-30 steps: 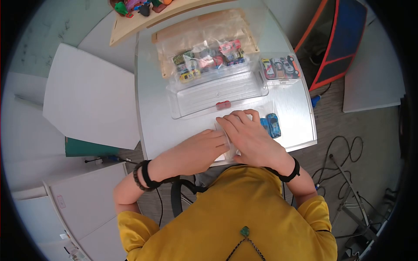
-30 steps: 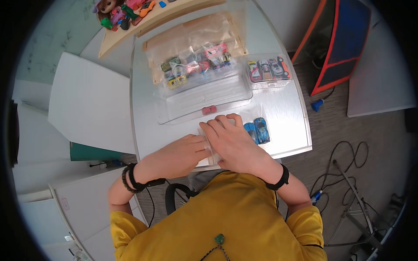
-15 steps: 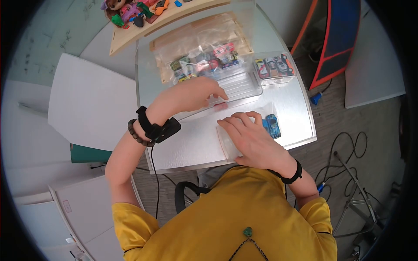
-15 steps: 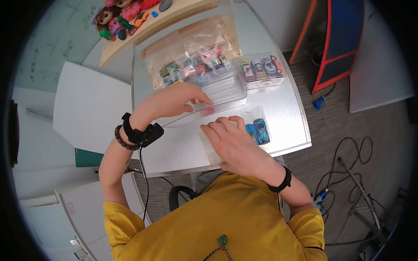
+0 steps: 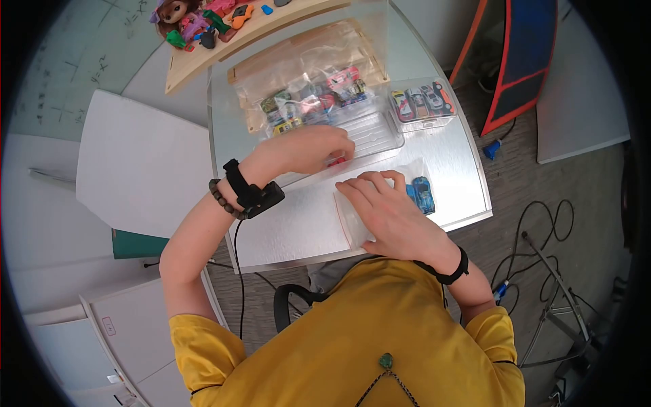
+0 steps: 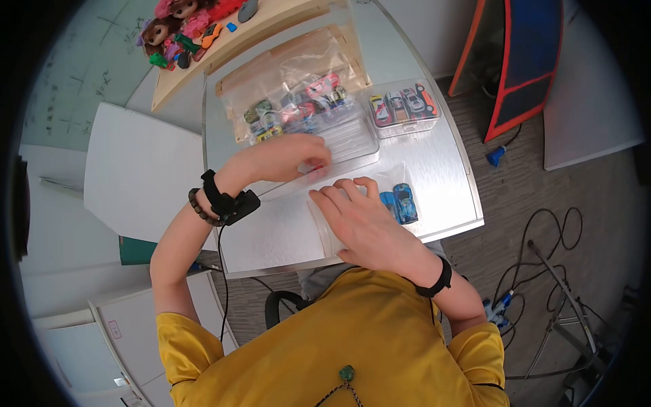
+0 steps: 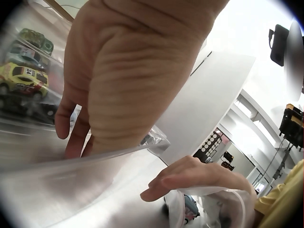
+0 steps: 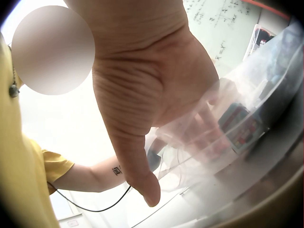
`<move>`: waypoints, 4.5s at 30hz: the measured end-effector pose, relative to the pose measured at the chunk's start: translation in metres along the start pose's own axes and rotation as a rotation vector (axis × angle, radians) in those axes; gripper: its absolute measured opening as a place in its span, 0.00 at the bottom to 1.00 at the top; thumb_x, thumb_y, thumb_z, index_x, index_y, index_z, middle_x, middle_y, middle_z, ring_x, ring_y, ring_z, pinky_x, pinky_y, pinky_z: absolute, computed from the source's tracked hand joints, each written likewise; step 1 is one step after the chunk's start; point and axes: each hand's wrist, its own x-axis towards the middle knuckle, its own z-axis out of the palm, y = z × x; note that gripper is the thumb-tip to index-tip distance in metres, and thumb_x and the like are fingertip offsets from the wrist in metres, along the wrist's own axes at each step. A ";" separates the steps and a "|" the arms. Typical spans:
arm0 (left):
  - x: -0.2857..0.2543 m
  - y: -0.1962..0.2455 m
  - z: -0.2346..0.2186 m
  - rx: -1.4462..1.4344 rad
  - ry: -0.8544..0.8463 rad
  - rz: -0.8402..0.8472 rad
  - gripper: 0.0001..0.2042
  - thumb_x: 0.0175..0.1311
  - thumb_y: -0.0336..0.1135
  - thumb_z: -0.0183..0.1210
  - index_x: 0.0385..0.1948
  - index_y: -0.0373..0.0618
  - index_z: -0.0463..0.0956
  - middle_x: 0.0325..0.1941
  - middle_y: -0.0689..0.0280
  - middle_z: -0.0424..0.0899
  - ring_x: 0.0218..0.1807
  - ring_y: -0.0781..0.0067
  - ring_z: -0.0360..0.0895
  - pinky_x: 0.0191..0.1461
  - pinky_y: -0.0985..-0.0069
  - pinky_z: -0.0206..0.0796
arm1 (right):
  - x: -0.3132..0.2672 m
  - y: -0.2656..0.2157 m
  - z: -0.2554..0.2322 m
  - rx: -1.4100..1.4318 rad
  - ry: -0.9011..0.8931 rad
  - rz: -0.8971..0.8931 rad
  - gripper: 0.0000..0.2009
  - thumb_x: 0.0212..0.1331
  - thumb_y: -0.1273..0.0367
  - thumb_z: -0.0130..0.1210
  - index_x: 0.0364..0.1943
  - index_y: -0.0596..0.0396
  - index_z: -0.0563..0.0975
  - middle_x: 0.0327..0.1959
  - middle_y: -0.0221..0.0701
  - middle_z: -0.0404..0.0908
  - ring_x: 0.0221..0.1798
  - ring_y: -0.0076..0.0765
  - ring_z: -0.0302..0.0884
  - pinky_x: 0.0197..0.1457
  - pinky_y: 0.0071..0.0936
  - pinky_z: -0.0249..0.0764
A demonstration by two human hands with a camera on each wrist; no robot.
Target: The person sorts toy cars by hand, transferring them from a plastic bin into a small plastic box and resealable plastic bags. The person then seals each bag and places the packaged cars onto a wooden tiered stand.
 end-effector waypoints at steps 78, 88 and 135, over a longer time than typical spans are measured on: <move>-0.074 0.127 0.153 -0.399 0.771 -0.412 0.21 0.55 0.36 0.81 0.50 0.44 0.88 0.73 0.56 0.71 0.74 0.53 0.68 0.71 0.55 0.67 | -0.063 0.058 -0.026 0.189 0.102 0.341 0.58 0.35 0.66 0.86 0.79 0.54 0.64 0.78 0.46 0.63 0.78 0.59 0.61 0.80 0.50 0.66; -0.064 0.137 0.138 -1.128 0.987 -0.393 0.06 0.69 0.24 0.71 0.43 0.42 0.83 0.72 0.55 0.68 0.71 0.63 0.75 0.69 0.64 0.76 | -0.041 0.058 -0.029 0.317 0.509 0.332 0.13 0.69 0.66 0.65 0.50 0.60 0.84 0.49 0.42 0.86 0.57 0.52 0.81 0.61 0.41 0.76; -0.044 0.058 -0.051 -0.994 1.292 0.112 0.13 0.78 0.36 0.68 0.49 0.33 0.85 0.39 0.59 0.93 0.40 0.75 0.90 0.43 0.77 0.80 | 0.138 0.021 -0.116 0.842 0.702 -0.100 0.09 0.71 0.71 0.70 0.44 0.67 0.88 0.36 0.29 0.88 0.29 0.17 0.80 0.30 0.19 0.74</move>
